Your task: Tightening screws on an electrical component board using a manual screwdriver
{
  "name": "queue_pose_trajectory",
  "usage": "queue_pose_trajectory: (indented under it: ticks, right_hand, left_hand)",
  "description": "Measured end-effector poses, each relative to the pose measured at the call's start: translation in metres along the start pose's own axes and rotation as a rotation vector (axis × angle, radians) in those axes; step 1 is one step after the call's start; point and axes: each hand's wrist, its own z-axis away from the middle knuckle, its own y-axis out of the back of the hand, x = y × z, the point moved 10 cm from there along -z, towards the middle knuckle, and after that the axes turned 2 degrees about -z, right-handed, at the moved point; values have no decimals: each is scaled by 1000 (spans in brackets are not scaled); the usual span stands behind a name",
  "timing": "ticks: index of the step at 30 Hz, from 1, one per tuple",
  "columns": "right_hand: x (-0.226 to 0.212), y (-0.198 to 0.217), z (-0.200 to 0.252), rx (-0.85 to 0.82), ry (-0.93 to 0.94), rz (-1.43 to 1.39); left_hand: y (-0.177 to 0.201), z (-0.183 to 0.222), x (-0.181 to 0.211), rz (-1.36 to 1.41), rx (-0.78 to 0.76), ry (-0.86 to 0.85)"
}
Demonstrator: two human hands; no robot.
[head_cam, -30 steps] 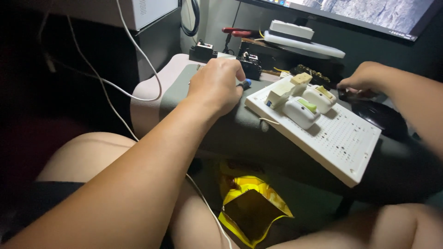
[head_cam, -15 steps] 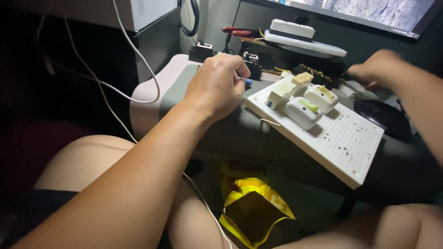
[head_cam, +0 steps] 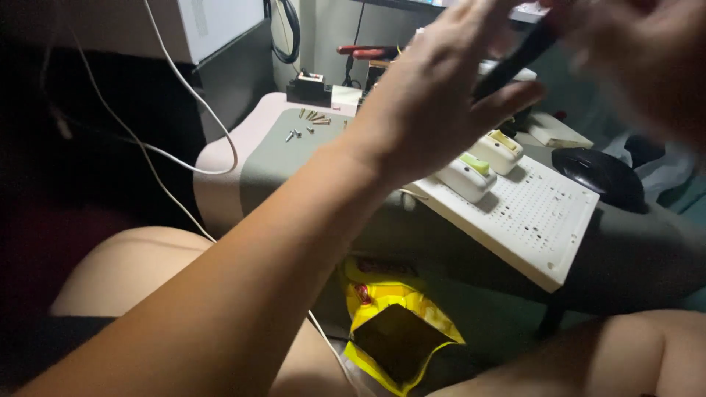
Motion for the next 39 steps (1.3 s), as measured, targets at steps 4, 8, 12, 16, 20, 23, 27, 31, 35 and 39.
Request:
queue_pose_trajectory:
  ticks: [4, 8, 12, 16, 20, 23, 27, 31, 35, 39]
  right_hand:
    - [-67, -8, 12, 49, -96, -301]
    - [54, 6, 117, 455, -834, -207]
    - [50, -35, 217, 645, -1428, -506]
    - [-28, -76, 199, 578, -1627, -937]
    - [-63, -88, 175, 653, -1654, -1269]
    - [-65, -94, 170, 672, -1603, -1439]
    - [-61, -86, 164, 649, -1486, -1407]
    - [-61, -49, 150, 286, -865, -362]
    - [-70, -78, 139, 463, -918, -1713]
    - [-100, -46, 123, 179, -193, -2287]
  left_hand:
    - [-17, -8, -8, -64, 5, -176]
    - [8, -23, -11, -146, 200, -198]
    - [10, -33, 4, -33, 205, -187]
    - [-32, -24, -27, -146, 100, 6]
    - [-45, -15, -31, -4, 13, 20]
    - [-49, -16, -29, -37, -32, -27]
    - [-34, -22, -16, -33, -23, -71]
    - [-30, -17, -21, -57, -43, -29]
    - [-13, -15, -9, 3, -48, -6]
    - [21, -17, 30, 21, -65, -118]
